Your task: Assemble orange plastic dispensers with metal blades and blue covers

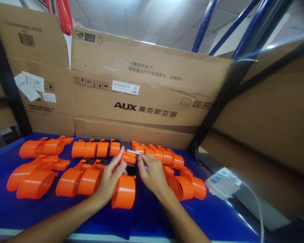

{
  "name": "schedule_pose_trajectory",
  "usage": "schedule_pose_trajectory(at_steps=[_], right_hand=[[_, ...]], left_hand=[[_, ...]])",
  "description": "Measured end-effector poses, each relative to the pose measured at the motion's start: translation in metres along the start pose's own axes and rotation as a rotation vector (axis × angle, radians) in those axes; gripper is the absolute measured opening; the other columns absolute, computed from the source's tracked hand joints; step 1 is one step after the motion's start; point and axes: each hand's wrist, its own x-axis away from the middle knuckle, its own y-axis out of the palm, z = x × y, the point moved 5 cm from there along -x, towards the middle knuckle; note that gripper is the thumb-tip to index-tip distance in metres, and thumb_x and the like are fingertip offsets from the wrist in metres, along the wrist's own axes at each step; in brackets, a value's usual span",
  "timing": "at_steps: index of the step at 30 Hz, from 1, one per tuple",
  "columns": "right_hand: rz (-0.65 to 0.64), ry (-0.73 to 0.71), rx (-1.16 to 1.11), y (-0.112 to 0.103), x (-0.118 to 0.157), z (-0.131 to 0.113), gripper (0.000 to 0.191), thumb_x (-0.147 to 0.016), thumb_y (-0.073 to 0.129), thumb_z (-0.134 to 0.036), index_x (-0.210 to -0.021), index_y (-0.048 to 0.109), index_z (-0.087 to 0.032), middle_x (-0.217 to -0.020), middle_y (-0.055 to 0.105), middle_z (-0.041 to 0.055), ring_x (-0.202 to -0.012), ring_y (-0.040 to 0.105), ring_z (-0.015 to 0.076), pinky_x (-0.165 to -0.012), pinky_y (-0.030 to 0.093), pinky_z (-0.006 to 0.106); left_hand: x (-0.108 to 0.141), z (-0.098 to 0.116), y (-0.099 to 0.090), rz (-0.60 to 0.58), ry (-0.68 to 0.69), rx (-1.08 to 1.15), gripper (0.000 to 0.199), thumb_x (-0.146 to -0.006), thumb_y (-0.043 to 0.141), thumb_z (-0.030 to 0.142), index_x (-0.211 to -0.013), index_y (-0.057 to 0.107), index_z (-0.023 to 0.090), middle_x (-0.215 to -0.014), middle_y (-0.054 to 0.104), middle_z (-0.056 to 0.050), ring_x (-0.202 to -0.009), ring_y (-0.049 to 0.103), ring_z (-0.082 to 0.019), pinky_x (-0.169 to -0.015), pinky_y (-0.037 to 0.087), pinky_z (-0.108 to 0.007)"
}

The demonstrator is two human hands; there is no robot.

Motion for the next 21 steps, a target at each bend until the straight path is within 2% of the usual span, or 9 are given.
schedule_pose_trajectory(at_steps=[7, 13, 16, 18, 21], right_hand=[[-0.041, -0.050, 0.074, 0.002, 0.001, -0.002, 0.028, -0.101, 0.044, -0.023, -0.078, 0.059, -0.022, -0.074, 0.063, 0.0063, -0.066, 0.057, 0.0205, -0.063, 0.039, 0.030], [-0.112, -0.042, 0.047, -0.006, -0.004, 0.011, 0.034, -0.104, 0.043, -0.031, -0.080, 0.065, -0.022, -0.078, 0.069, 0.0068, -0.072, 0.063, 0.0221, -0.066, 0.043, 0.030], [-0.094, 0.023, 0.065, -0.008, -0.007, 0.024, 0.028, -0.103, 0.047, -0.032, -0.102, 0.072, -0.022, -0.094, 0.076, 0.0088, -0.086, 0.069, 0.0252, -0.076, 0.049, 0.033], [-0.101, 0.072, 0.104, -0.004, -0.006, 0.032, 0.028, -0.100, 0.051, -0.029, -0.118, 0.072, -0.022, -0.106, 0.077, 0.0105, -0.096, 0.070, 0.0271, -0.084, 0.051, 0.036], [-0.193, 0.077, 0.104, 0.010, -0.003, 0.039, 0.032, -0.096, 0.055, -0.022, -0.123, 0.073, -0.025, -0.108, 0.079, 0.0085, -0.098, 0.072, 0.0264, -0.085, 0.052, 0.034]], left_hand=[[-0.001, -0.001, 0.003, -0.039, -0.019, -0.004, 0.080, -0.088, 0.067, 0.055, -0.156, 0.046, 0.020, -0.073, 0.065, 0.000, -0.068, 0.052, -0.017, -0.069, 0.045, -0.029], [-0.001, -0.003, 0.008, -0.079, -0.042, 0.005, 0.077, -0.090, 0.067, 0.054, -0.156, 0.046, 0.021, -0.074, 0.064, 0.001, -0.070, 0.055, -0.018, -0.072, 0.044, -0.029], [-0.001, -0.002, 0.006, -0.027, -0.039, 0.065, 0.079, -0.088, 0.069, 0.054, -0.157, 0.044, 0.023, -0.077, 0.066, -0.001, -0.073, 0.059, -0.019, -0.074, 0.046, -0.030], [-0.001, -0.002, 0.002, 0.033, -0.056, 0.125, 0.081, -0.087, 0.069, 0.055, -0.157, 0.043, 0.024, -0.078, 0.067, -0.001, -0.072, 0.060, -0.019, -0.071, 0.047, -0.029], [-0.002, -0.003, -0.002, 0.097, -0.098, 0.196, 0.082, -0.087, 0.068, 0.058, -0.157, 0.043, 0.025, -0.073, 0.064, 0.000, -0.063, 0.058, -0.017, -0.062, 0.046, -0.027]])
